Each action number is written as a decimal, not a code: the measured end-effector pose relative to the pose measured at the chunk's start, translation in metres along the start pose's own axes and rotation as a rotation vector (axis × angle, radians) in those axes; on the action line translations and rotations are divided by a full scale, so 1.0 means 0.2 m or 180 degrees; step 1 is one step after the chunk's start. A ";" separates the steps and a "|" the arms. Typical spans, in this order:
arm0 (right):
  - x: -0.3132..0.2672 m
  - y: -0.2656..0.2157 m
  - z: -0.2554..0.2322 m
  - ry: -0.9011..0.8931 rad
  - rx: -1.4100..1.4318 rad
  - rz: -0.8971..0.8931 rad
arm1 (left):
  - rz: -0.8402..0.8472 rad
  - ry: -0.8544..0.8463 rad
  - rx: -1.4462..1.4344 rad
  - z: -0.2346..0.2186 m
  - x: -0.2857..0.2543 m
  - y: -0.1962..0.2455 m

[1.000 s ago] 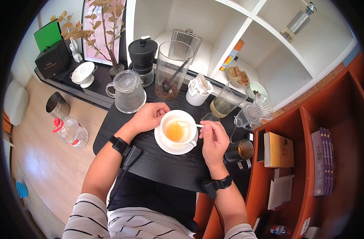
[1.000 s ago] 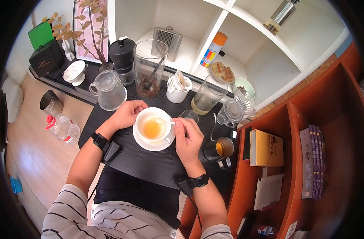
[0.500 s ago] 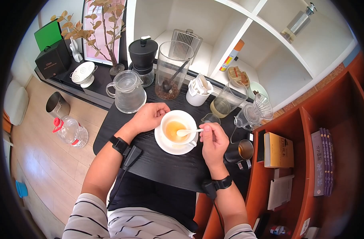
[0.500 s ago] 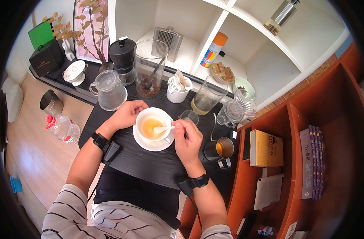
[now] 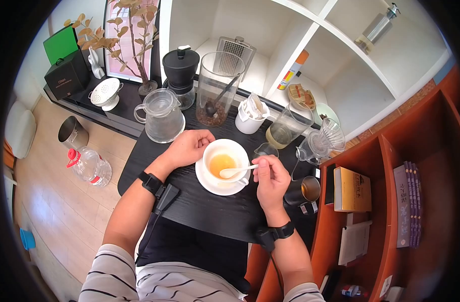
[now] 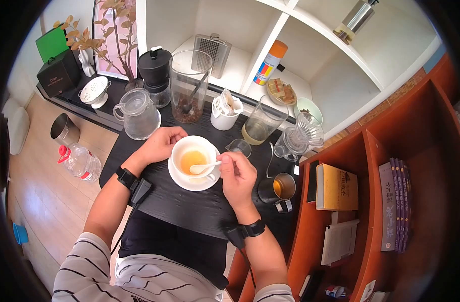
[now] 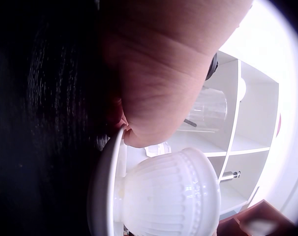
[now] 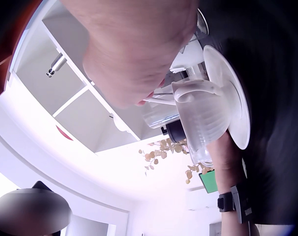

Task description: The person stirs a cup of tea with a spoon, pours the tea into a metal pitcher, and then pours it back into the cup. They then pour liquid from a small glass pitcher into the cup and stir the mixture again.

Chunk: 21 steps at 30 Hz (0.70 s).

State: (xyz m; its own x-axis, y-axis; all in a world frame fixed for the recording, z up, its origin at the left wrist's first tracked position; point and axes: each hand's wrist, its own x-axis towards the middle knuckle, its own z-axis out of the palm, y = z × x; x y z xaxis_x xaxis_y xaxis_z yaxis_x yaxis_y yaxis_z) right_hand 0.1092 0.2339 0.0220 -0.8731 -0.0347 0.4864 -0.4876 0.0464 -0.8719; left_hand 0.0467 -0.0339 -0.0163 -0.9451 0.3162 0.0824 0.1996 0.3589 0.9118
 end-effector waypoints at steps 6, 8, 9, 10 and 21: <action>0.01 0.01 0.00 -0.0003 -0.0537 -0.0397 | -0.0045 0.0007 -0.0025 0.00 0.00 0.00; 0.01 0.01 0.01 0.0010 -0.0595 -0.0464 | -0.0047 0.0016 -0.0038 0.00 0.00 0.00; 0.01 0.00 0.02 0.0023 -0.0654 -0.0530 | -0.0054 0.0012 -0.0043 0.00 0.00 0.01; 0.01 0.00 0.02 0.0024 -0.0653 -0.0529 | -0.0061 0.0006 -0.0047 0.00 0.00 0.01; -0.01 0.01 0.00 -0.0167 0.0039 -0.0049 | -0.0038 0.0030 0.0008 0.00 0.00 0.01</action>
State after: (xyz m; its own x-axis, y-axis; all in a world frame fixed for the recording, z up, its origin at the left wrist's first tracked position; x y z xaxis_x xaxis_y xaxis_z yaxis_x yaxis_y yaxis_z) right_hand 0.1093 0.2349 0.0201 -0.8637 -0.0876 0.4963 -0.5005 0.0331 -0.8651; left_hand 0.0475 -0.0330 -0.0146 -0.9498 0.3037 0.0755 0.1891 0.3648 0.9117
